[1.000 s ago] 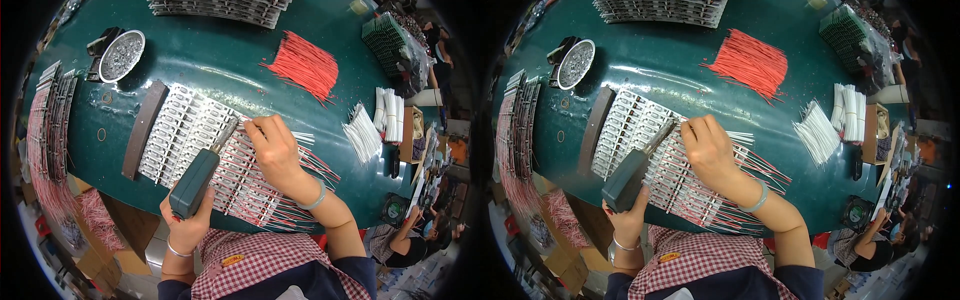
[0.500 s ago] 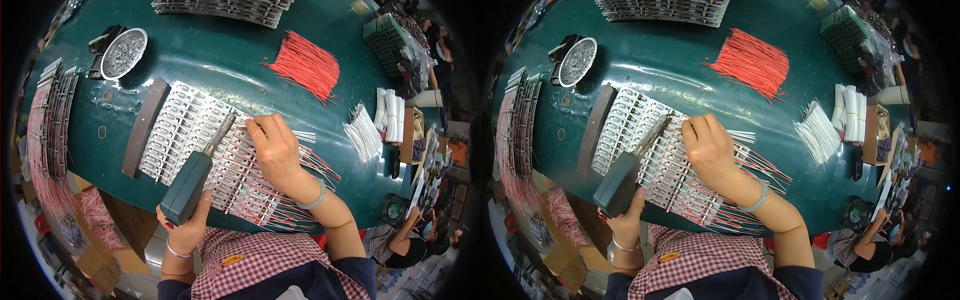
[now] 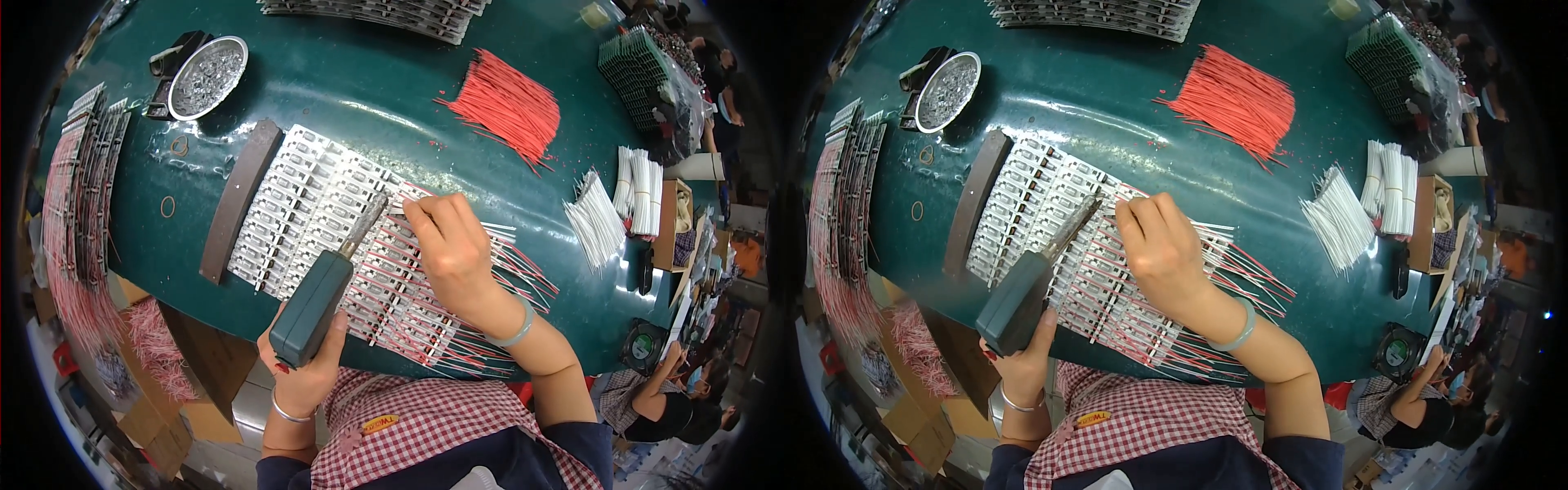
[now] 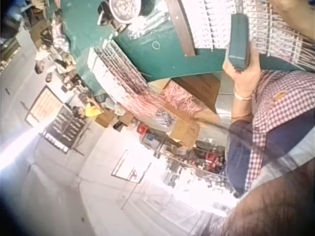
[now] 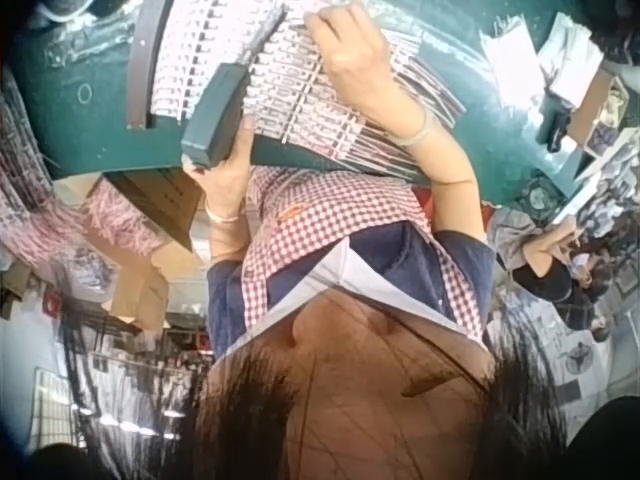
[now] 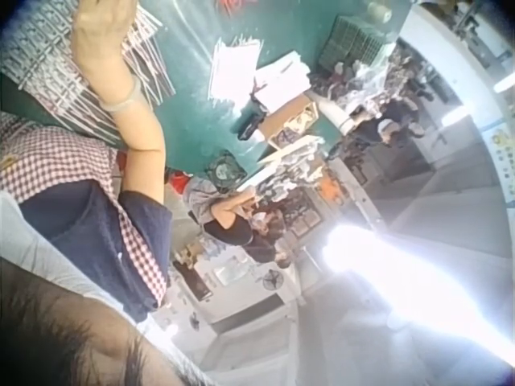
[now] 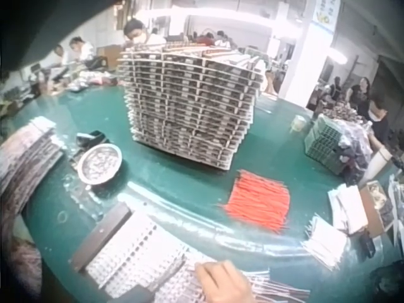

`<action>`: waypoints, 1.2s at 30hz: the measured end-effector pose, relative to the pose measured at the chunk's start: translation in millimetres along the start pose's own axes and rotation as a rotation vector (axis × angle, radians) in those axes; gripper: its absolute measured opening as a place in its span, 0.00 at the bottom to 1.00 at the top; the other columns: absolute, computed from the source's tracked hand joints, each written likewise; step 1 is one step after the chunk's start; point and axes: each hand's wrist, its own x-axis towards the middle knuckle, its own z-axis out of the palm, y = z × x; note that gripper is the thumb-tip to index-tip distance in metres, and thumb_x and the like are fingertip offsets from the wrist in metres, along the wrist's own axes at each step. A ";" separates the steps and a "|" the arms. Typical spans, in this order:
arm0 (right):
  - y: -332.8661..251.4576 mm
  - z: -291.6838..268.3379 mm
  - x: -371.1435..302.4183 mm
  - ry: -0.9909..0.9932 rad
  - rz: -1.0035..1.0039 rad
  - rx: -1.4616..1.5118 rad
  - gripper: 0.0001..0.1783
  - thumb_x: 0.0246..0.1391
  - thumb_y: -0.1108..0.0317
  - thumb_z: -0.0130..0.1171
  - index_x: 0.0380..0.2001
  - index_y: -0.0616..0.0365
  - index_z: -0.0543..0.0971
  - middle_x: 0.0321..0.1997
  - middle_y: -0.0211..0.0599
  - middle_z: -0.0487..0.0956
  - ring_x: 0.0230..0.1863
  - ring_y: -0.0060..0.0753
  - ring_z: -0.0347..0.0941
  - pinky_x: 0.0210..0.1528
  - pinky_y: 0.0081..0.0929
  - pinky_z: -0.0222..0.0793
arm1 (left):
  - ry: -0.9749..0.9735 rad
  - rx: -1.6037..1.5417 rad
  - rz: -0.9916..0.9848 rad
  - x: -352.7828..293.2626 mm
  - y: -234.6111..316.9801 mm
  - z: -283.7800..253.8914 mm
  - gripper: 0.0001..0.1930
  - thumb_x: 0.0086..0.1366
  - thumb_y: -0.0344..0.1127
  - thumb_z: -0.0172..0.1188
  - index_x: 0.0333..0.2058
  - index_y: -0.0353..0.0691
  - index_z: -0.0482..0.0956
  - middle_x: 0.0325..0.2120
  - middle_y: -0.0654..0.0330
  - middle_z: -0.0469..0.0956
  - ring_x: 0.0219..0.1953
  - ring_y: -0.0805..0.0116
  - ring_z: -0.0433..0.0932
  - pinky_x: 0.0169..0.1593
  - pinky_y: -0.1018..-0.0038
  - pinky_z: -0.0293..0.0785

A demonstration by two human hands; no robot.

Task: The person solders wires onto LED strips using a soldering iron.

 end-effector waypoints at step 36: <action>-6.5 1.7 -7.9 0.015 -0.071 -0.039 0.19 0.39 0.78 0.61 0.39 0.73 0.79 0.35 0.42 0.76 0.36 0.39 0.72 0.34 0.31 0.72 | 0.031 0.018 0.004 -14.8 -5.3 -8.8 0.10 0.55 0.23 0.68 0.37 0.27 0.82 0.29 0.55 0.81 0.27 0.71 0.79 0.32 0.78 0.74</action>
